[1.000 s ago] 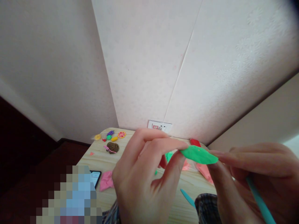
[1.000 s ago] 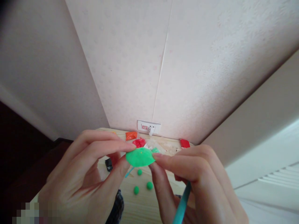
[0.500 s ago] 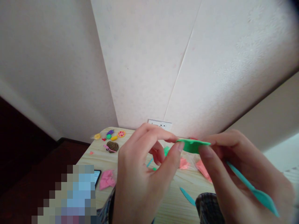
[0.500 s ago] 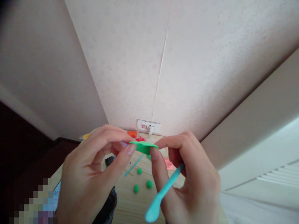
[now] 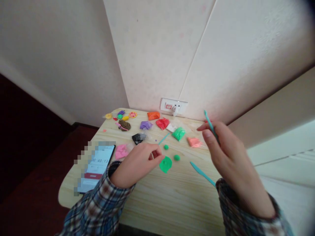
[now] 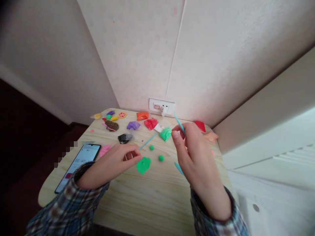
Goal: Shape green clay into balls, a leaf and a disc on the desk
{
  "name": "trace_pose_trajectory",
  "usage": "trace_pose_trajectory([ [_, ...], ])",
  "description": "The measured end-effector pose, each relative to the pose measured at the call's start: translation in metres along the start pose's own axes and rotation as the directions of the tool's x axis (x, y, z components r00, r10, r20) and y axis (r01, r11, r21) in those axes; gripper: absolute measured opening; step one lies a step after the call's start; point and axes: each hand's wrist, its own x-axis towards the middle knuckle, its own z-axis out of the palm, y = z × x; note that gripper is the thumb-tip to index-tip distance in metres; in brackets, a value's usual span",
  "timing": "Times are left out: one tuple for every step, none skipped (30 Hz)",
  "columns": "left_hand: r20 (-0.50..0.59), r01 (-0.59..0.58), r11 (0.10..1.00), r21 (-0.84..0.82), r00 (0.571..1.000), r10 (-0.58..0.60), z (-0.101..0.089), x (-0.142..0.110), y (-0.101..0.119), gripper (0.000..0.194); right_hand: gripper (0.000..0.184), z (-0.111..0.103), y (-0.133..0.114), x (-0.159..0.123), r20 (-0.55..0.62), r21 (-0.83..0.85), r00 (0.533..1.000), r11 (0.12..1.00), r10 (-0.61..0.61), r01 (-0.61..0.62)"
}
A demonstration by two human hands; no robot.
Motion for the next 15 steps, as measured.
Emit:
trace_pose_trajectory([
  [0.02, 0.035, 0.999, 0.016, 0.999, -0.036, 0.005, -0.002, -0.011, 0.022, 0.03, 0.009, 0.01, -0.006, 0.038, 0.004, 0.999, 1.0, -0.016, 0.016],
  [0.048, 0.064, 0.998, 0.021, 0.997, -0.065, 0.01, -0.003, -0.021, 0.021, 0.03, 0.018, 0.02, -0.012, 0.093, 0.007, 0.996, 1.0, -0.014, 0.013],
  [0.068, 0.087, 0.996, 0.028, 0.994, -0.089, 0.013, -0.004, -0.029, 0.02, 0.03, 0.026, 0.029, -0.017, 0.119, 0.016, 0.993, 1.0, -0.007, 0.005],
  [0.08, 0.09, 0.995, 0.035, 0.992, -0.093, 0.016, -0.004, -0.036, 0.02, 0.03, 0.033, 0.039, -0.022, 0.139, 0.016, 0.99, 1.0, 0.007, -0.009],
  [0.088, 0.087, 0.995, 0.04, 0.992, -0.09, 0.019, -0.004, -0.041, 0.02, 0.029, 0.04, 0.047, -0.027, 0.147, 0.003, 0.989, 1.0, 0.019, -0.02],
  [0.096, 0.077, 0.996, 0.044, 0.992, -0.081, 0.021, -0.003, -0.044, 0.021, 0.027, 0.045, 0.055, -0.031, 0.146, -0.018, 0.989, 1.0, 0.028, -0.026],
  [0.101, 0.064, 0.997, 0.053, 0.992, -0.069, 0.023, -0.002, -0.046, 0.021, 0.025, 0.049, 0.062, -0.035, 0.145, -0.045, 0.989, 0.999, 0.033, -0.026],
  [0.101, 0.055, 0.996, 0.071, 0.993, -0.062, 0.026, 0.0, -0.046, 0.02, 0.023, 0.052, 0.069, -0.038, 0.148, -0.074, 0.988, 0.997, 0.031, -0.02],
  [0.1, 0.051, 0.994, 0.093, 0.993, -0.061, 0.028, 0.001, -0.046, 0.02, 0.022, 0.056, 0.075, -0.041, 0.157, -0.1, 0.987, 0.995, 0.023, -0.007],
  [0.096, 0.053, 0.991, 0.119, 0.993, -0.065, 0.031, 0.002, -0.045, 0.019, 0.022, 0.059, 0.08, -0.044, 0.17, -0.121, 0.985, 0.993, 0.012, 0.009],
  [0.092, 0.057, 0.988, 0.144, 0.993, -0.07, 0.033, 0.003, -0.044, 0.017, 0.021, 0.063, 0.085, -0.047, 0.189, -0.135, 0.982, 0.991, -0.001, 0.027],
  [0.086, 0.061, 0.984, 0.165, 0.993, -0.076, 0.034, 0.004, -0.043, 0.015, 0.021, 0.067, 0.089, -0.049, 0.21, -0.142, 0.978, 0.989, -0.013, 0.043],
  [0.08, 0.066, 0.982, 0.179, 0.993, -0.082, 0.034, 0.003, -0.042, 0.014, 0.02, 0.07, 0.093, -0.051, 0.232, -0.142, 0.973, 0.988, -0.021, 0.056],
  [0.068, 0.071, 0.979, 0.189, 0.994, -0.085, 0.033, 0.002, -0.042, 0.012, 0.02, 0.074, 0.097, -0.053, 0.252, -0.137, 0.967, 0.989, -0.027, 0.063],
  [0.047, 0.077, 0.977, 0.199, 0.995, -0.088, 0.031, 0.001, -0.042, 0.01, 0.019, 0.077, 0.1, -0.055, 0.266, -0.13, 0.963, 0.989, -0.029, 0.066],
])
